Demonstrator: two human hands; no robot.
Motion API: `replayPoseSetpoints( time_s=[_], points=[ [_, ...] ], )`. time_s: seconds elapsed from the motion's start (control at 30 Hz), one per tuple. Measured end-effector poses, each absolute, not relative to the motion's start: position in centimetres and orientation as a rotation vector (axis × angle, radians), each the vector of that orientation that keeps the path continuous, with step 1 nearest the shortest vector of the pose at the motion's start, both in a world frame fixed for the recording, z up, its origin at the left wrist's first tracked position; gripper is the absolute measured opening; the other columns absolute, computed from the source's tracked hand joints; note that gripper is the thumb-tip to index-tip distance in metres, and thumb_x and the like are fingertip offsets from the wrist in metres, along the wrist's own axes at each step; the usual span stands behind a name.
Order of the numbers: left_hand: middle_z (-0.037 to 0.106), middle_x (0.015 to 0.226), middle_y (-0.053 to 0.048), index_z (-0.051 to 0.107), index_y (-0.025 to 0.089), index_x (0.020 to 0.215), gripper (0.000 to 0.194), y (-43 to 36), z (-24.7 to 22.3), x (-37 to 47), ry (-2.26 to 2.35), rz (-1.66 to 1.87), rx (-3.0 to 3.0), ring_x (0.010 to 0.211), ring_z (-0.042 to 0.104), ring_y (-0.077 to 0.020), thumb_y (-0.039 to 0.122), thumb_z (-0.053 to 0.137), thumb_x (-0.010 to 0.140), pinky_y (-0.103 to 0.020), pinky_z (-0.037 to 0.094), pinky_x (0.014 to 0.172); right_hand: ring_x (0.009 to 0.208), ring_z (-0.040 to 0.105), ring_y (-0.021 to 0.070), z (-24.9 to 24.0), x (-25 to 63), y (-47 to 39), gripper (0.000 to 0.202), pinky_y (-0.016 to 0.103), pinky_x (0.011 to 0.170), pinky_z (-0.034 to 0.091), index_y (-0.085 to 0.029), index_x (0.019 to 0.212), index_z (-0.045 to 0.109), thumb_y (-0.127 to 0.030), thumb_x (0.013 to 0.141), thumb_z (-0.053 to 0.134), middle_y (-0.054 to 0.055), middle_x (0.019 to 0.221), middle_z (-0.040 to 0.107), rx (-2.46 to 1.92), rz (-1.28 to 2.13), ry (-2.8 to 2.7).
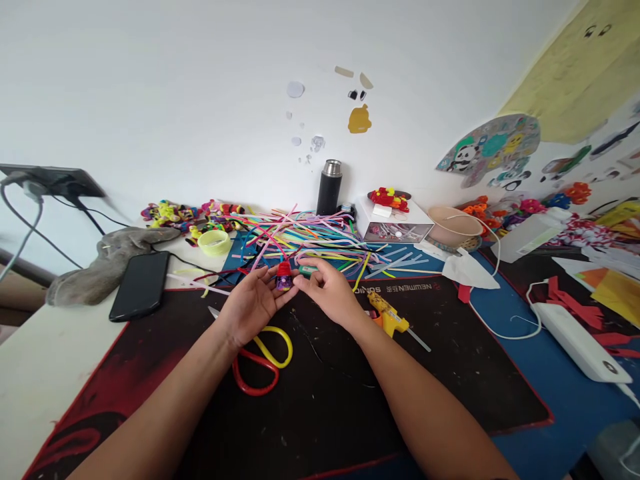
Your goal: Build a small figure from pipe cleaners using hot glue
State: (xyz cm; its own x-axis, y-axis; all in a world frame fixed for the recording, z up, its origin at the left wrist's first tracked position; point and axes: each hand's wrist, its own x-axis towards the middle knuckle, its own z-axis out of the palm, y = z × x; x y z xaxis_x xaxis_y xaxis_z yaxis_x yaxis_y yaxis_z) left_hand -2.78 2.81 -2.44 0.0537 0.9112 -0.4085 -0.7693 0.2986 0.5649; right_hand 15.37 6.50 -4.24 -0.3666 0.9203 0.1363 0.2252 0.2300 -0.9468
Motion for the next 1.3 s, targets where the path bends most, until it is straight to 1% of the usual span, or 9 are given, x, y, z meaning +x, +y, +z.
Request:
replayPoseSetpoints(
  time_s=[0.13, 0.27, 0.43, 0.53, 0.7, 0.9, 1.07, 1.23, 1.3],
  points=[
    [0.08, 0.099, -0.017, 0.071, 0.014, 0.099, 0.027, 2.73, -2.49, -2.98, 0.808, 1.256, 0.242, 0.098, 0.079, -0.0287, 0.022, 0.045, 0.104, -0.04, 0.067, 0.085, 0.063, 0.052, 0.0144, -4.45, 15.3, 6.14, 0.065, 0.027, 0.065, 0.04, -0.025, 0.15, 0.056, -0.04, 0.09, 0.078, -0.009, 0.066, 0.053, -1.056, 1.151, -1.9],
    [0.08, 0.1, -0.017, 0.072, 0.013, 0.104, 0.029, 2.69, -2.66, -2.96, 0.814, 1.241, 0.269, 0.095, 0.08, -0.0283, 0.024, 0.045, 0.105, -0.04, 0.066, 0.084, 0.064, 0.055, 0.0141, -4.1, 15.29, 5.74, 0.074, 0.027, 0.065, 0.039, -0.028, 0.157, 0.05, -0.037, 0.09, 0.079, -0.009, 0.066, 0.056, -1.116, 1.043, -2.043],
    [0.08, 0.099, -0.016, 0.072, 0.013, 0.104, 0.031, 2.75, -2.8, -2.86, 0.808, 1.227, 0.285, 0.091, 0.08, -0.0266, 0.024, 0.043, 0.106, -0.039, 0.065, 0.084, 0.063, 0.055, 0.014, -3.79, 15.25, 5.65, 0.073, 0.027, 0.063, 0.038, -0.031, 0.158, 0.05, -0.032, 0.091, 0.079, -0.008, 0.068, 0.058, -1.17, 0.922, -2.115],
    [0.08, 0.096, -0.015, 0.073, 0.013, 0.105, 0.03, 2.72, -2.84, -2.81, 0.807, 1.222, 0.281, 0.089, 0.079, -0.0265, 0.024, 0.045, 0.106, -0.039, 0.064, 0.086, 0.064, 0.057, 0.0156, -3.97, 15.17, 5.68, 0.07, 0.029, 0.064, 0.039, -0.031, 0.156, 0.052, -0.032, 0.091, 0.078, -0.006, 0.072, 0.062, -1.191, 0.839, -2.166],
    [0.08, 0.097, -0.015, 0.073, 0.014, 0.104, 0.031, 2.57, -2.6, -2.64, 0.81, 1.211, 0.277, 0.084, 0.078, -0.0246, 0.024, 0.044, 0.106, -0.035, 0.065, 0.076, 0.067, 0.061, 0.0172, -4.05, 15.11, 5.63, 0.066, 0.029, 0.066, 0.04, -0.031, 0.153, 0.055, -0.03, 0.092, 0.077, -0.004, 0.075, 0.067, -1.218, 0.752, -2.218],
    [0.08, 0.099, -0.014, 0.074, 0.014, 0.104, 0.029, 2.55, -2.75, -2.54, 0.809, 1.214, 0.305, 0.084, 0.078, -0.0233, 0.024, 0.047, 0.105, -0.034, 0.064, 0.076, 0.069, 0.064, 0.018, -4.12, 15.1, 5.57, 0.061, 0.029, 0.068, 0.044, -0.031, 0.149, 0.057, -0.029, 0.091, 0.077, -0.004, 0.076, 0.068, -1.205, 0.751, -2.203],
    [0.08, 0.099, -0.012, 0.075, 0.016, 0.113, 0.029, 2.51, -3.03, -2.55, 0.804, 1.205, 0.368, 0.082, 0.077, -0.0215, 0.02, 0.047, 0.104, -0.032, 0.063, 0.078, 0.069, 0.065, 0.0189, -4.07, 15.07, 5.58, 0.063, 0.03, 0.07, 0.046, -0.033, 0.152, 0.055, -0.029, 0.092, 0.075, -0.004, 0.073, 0.068, -1.186, 0.801, -2.175],
    [0.08, 0.101, -0.013, 0.076, 0.014, 0.103, 0.03, 2.46, -2.89, -2.36, 0.832, 1.21, 0.399, 0.08, 0.077, -0.0205, 0.017, 0.046, 0.103, -0.031, 0.062, 0.076, 0.068, 0.063, 0.0182, -3.78, 15.11, 5.52, 0.059, 0.03, 0.068, 0.043, -0.032, 0.15, 0.058, -0.032, 0.093, 0.076, -0.004, 0.073, 0.068, -1.193, 0.819, -2.188],
    [0.08, 0.102, -0.013, 0.076, 0.015, 0.108, 0.029, 2.43, -2.76, -2.28, 0.853, 1.202, 0.408, 0.082, 0.077, -0.0215, 0.018, 0.047, 0.103, -0.032, 0.062, 0.076, 0.067, 0.063, 0.0178, -3.8, 15.12, 5.52, 0.058, 0.029, 0.067, 0.043, -0.032, 0.15, 0.058, -0.032, 0.094, 0.074, -0.004, 0.072, 0.067, -1.192, 0.822, -2.187]
  ],
)
